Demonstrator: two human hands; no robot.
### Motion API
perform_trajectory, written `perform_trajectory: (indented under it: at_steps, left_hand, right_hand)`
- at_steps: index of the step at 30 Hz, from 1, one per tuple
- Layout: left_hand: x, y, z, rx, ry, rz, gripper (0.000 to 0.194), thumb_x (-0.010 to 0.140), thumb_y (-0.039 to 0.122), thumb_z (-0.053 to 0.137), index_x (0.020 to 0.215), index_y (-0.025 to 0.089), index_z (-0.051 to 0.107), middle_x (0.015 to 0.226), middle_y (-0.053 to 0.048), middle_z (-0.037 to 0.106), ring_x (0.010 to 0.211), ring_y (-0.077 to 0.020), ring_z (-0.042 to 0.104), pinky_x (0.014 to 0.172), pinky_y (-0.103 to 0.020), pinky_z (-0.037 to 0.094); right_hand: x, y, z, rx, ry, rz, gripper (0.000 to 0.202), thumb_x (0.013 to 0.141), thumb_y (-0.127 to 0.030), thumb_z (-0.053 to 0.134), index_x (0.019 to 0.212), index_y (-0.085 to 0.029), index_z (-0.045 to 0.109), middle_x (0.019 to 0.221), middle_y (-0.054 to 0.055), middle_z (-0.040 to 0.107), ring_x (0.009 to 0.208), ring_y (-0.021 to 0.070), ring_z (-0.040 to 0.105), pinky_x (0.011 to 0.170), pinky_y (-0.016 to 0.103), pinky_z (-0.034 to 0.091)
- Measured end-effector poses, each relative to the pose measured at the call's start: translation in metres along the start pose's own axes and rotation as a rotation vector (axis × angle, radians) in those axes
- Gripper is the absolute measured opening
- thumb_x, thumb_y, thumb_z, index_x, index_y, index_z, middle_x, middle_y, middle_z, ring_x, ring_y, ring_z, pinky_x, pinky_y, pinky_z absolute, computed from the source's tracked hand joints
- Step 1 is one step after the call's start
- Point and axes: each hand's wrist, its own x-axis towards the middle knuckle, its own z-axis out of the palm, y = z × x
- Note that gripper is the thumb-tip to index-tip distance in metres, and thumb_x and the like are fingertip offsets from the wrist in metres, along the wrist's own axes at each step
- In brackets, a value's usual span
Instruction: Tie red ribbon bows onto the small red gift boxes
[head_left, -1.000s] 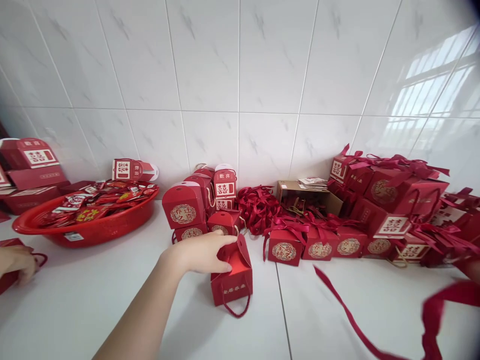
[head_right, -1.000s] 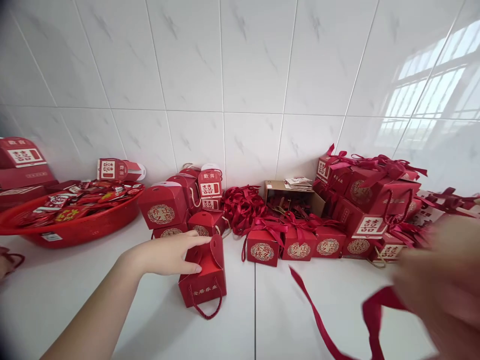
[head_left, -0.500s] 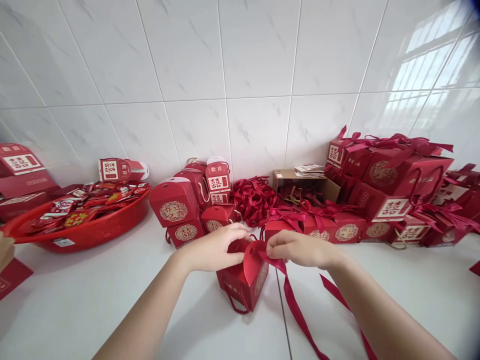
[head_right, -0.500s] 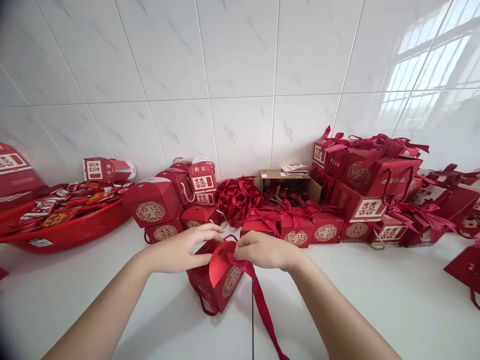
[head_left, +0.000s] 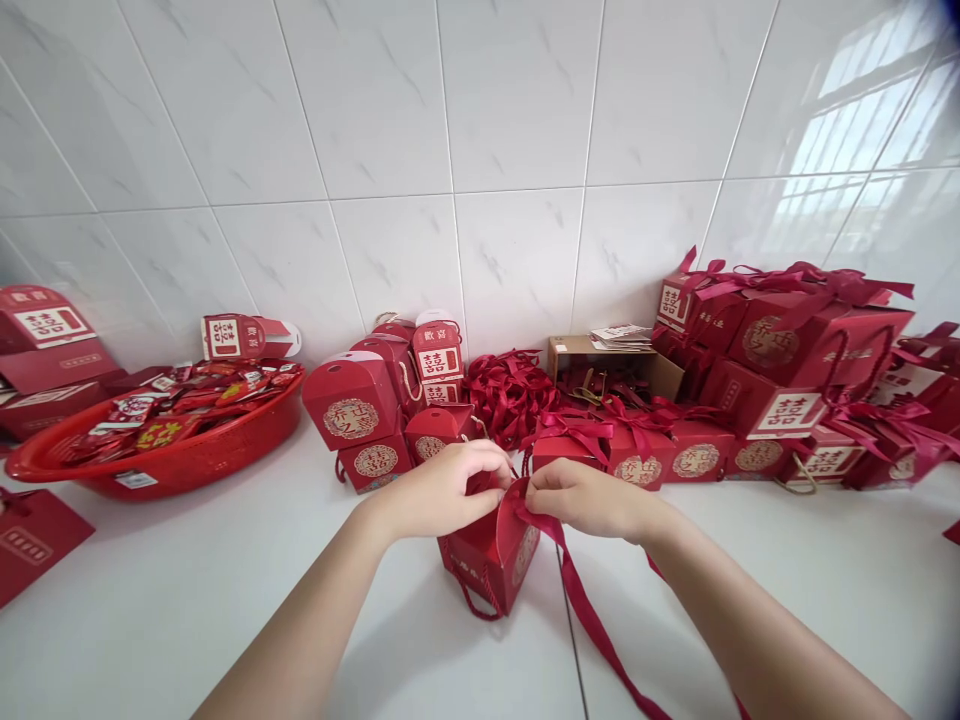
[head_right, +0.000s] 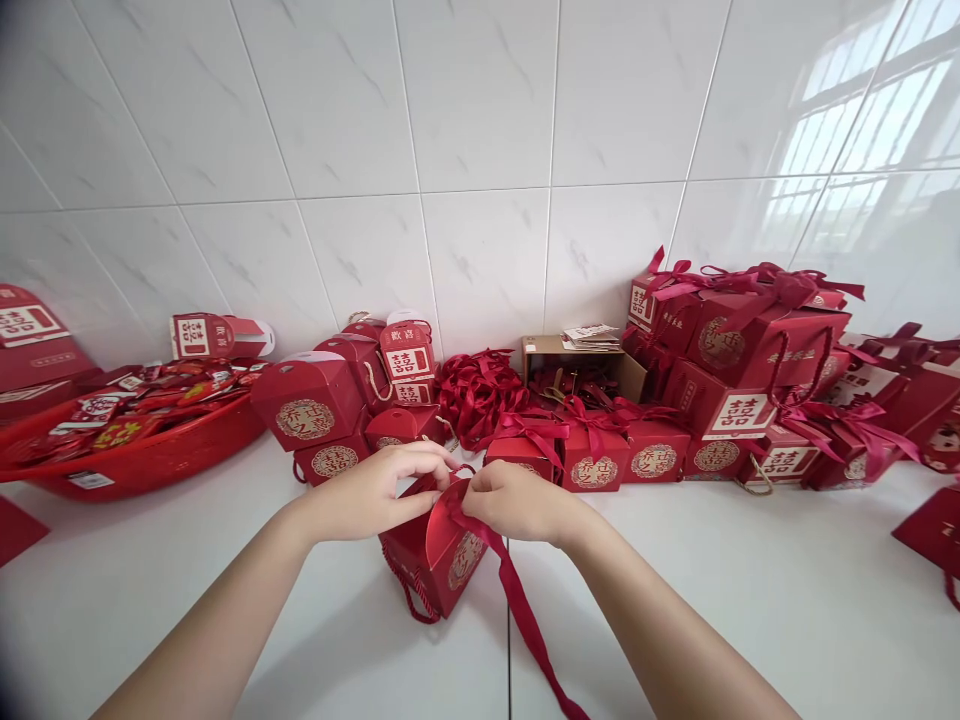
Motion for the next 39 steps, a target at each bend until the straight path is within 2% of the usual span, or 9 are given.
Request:
perform_trajectory:
  at_steps: [3,5,9,13,20,23,29,35,39]
  left_hand:
    - [0.000,0.001,0.001,0.005,0.017,0.009,0.013,0.084,0.025,0.046,0.078,0.021,0.057,0.102,-0.003,0.062,0.089,-0.0185,0.059,0.076,-0.030,0.045]
    - [0.000,0.001,0.002,-0.002,0.046,0.010,0.014,0.085,0.026,0.045,0.077,0.021,0.055,0.095,-0.002,0.061,0.084,-0.0171,0.057,0.074,-0.030,0.045]
    - [-0.001,0.002,0.001,-0.037,0.136,0.013,0.014,0.088,0.028,0.044,0.082,0.022,0.054,0.091,-0.001,0.058,0.082,-0.0153,0.056,0.076,-0.029,0.045]
    - [-0.002,0.010,0.001,-0.117,0.294,0.047,0.014,0.089,0.029,0.044,0.084,0.022,0.054,0.095,-0.001,0.054,0.086,-0.0146,0.055,0.080,-0.028,0.047]
    - [-0.010,0.023,-0.004,-0.169,0.456,0.028,0.013,0.090,0.034,0.045,0.087,0.023,0.052,0.098,-0.003,0.055,0.093,-0.0165,0.056,0.085,-0.030,0.048]
    - [-0.018,0.014,-0.014,-0.091,0.368,-0.140,0.024,0.086,0.045,0.049,0.099,0.025,0.051,0.104,-0.003,0.059,0.098,-0.0202,0.057,0.086,-0.034,0.047]
    - [-0.024,-0.019,-0.026,0.183,-0.048,-0.437,0.045,0.064,0.049,0.067,0.101,0.026,0.058,0.093,-0.002,0.067,0.082,-0.0235,0.063,0.062,-0.029,0.046]
    - [-0.016,-0.024,-0.029,0.144,-0.012,-0.373,0.033,0.076,0.041,0.052,0.104,0.025,0.059,0.080,0.000,0.065,0.069,-0.0187,0.060,0.054,-0.024,0.039]
    - [-0.012,-0.017,-0.021,0.056,-0.021,-0.253,0.031,0.079,0.038,0.050,0.106,0.024,0.057,0.079,0.001,0.062,0.072,-0.0179,0.058,0.060,-0.025,0.041]
  right_hand:
    - [-0.003,-0.001,0.000,-0.074,0.049,0.021,0.024,0.079,-0.030,0.047,0.059,-0.019,0.037,0.058,-0.004,0.035,0.052,0.0089,0.031,0.050,0.025,0.024]
    - [-0.005,-0.002,0.000,-0.130,0.177,0.022,0.022,0.081,-0.034,0.048,0.066,-0.018,0.047,0.064,-0.002,0.047,0.057,0.0111,0.042,0.053,0.026,0.032]
    - [-0.006,-0.008,0.002,-0.135,0.403,-0.183,0.026,0.084,-0.040,0.052,0.098,-0.020,0.061,0.101,0.006,0.061,0.094,0.0191,0.056,0.080,0.032,0.043]
    - [-0.003,-0.015,0.005,0.074,0.363,-0.346,0.026,0.085,-0.033,0.055,0.105,-0.018,0.061,0.107,0.007,0.064,0.100,0.0172,0.059,0.088,0.032,0.045]
    - [-0.006,-0.020,0.007,0.184,0.292,-0.411,0.020,0.085,-0.034,0.056,0.080,-0.016,0.064,0.078,0.001,0.064,0.072,0.0119,0.057,0.069,0.025,0.044]
    - [-0.017,-0.026,0.002,0.218,0.349,-0.435,0.019,0.085,-0.033,0.057,0.078,-0.017,0.062,0.076,0.000,0.060,0.069,0.0113,0.053,0.066,0.024,0.043]
    - [-0.066,-0.044,-0.011,0.447,0.604,-0.552,0.013,0.082,-0.035,0.063,0.082,-0.022,0.062,0.080,0.002,0.061,0.075,0.0161,0.058,0.066,0.027,0.046]
    - [-0.087,-0.050,-0.014,0.556,0.791,-0.693,0.013,0.087,-0.032,0.054,0.078,-0.025,0.061,0.096,0.003,0.062,0.089,0.0178,0.058,0.080,0.029,0.046]
    - [-0.054,-0.038,-0.011,0.450,0.558,-0.464,0.017,0.084,-0.033,0.054,0.072,-0.021,0.056,0.089,0.003,0.059,0.078,0.0166,0.054,0.066,0.026,0.043]
